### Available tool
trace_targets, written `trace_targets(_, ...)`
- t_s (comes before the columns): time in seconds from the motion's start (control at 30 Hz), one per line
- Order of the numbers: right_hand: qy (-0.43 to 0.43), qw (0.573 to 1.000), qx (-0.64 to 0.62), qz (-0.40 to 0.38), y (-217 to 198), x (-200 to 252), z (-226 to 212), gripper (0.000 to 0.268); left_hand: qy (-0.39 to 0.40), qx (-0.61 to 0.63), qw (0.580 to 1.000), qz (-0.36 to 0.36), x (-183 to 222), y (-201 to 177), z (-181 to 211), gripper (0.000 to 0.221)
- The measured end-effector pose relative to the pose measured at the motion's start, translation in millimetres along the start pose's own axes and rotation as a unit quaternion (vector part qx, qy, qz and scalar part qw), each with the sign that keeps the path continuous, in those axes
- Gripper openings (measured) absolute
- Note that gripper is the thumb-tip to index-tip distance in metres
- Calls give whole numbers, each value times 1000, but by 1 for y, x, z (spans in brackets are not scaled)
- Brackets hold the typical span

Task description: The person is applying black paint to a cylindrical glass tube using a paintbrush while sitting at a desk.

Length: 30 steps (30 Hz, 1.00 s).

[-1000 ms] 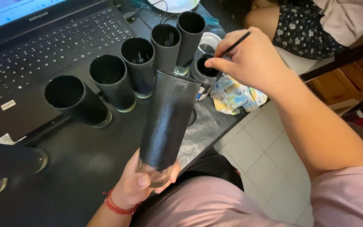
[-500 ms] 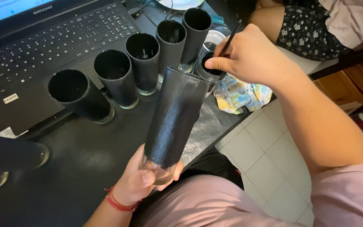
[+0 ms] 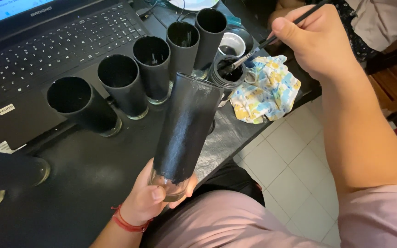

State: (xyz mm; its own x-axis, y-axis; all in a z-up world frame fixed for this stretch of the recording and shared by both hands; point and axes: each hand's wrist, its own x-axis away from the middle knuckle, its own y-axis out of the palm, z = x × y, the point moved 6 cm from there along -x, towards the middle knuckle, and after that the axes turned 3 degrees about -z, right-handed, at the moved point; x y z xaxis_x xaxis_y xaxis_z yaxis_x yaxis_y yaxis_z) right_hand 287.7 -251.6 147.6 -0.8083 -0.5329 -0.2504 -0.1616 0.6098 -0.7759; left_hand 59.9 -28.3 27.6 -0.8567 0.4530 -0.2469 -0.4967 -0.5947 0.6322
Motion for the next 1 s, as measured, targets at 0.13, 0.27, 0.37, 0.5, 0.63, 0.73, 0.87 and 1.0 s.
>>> trace_targets(0.13, -18, 997, -77, 4, -1, 4, 7, 53, 4, 40, 999, -6, 3, -3, -6, 83)
trace_targets(0.27, 11, 990, -137, 9, -2, 10, 8, 56, -1, 40, 999, -6, 6, -7, -10, 80)
trace_targets(0.37, 41, 977, -204, 38, -5, 19, 16, 50, -2, 60, 998, -11, 6, -8, -12, 84)
trace_targets(0.5, 69, 949, -291, 100, -5, 42, 9, 54, 15, 125, 992, -14, 8, -12, -21, 75)
trace_targets(0.63, -74, 928, -360, 66, 17, 72, -31, 41, 6, 216, 975, -53, 13, -19, -34, 76)
trace_targets(0.73, -93, 895, -428, 84, 60, 92, -56, 38, -21, 346, 936, -65, 17, -23, -46, 67)
trace_targets(0.87, -66, 865, -477, 139, 100, 103, -52, 38, -13, 254, 966, -39, 17, -23, -39, 75)
trace_targets(1.0, -94, 856, -470, 193, 107, 109, -45, 34, -14, 270, 961, -53, 19, -21, -37, 64)
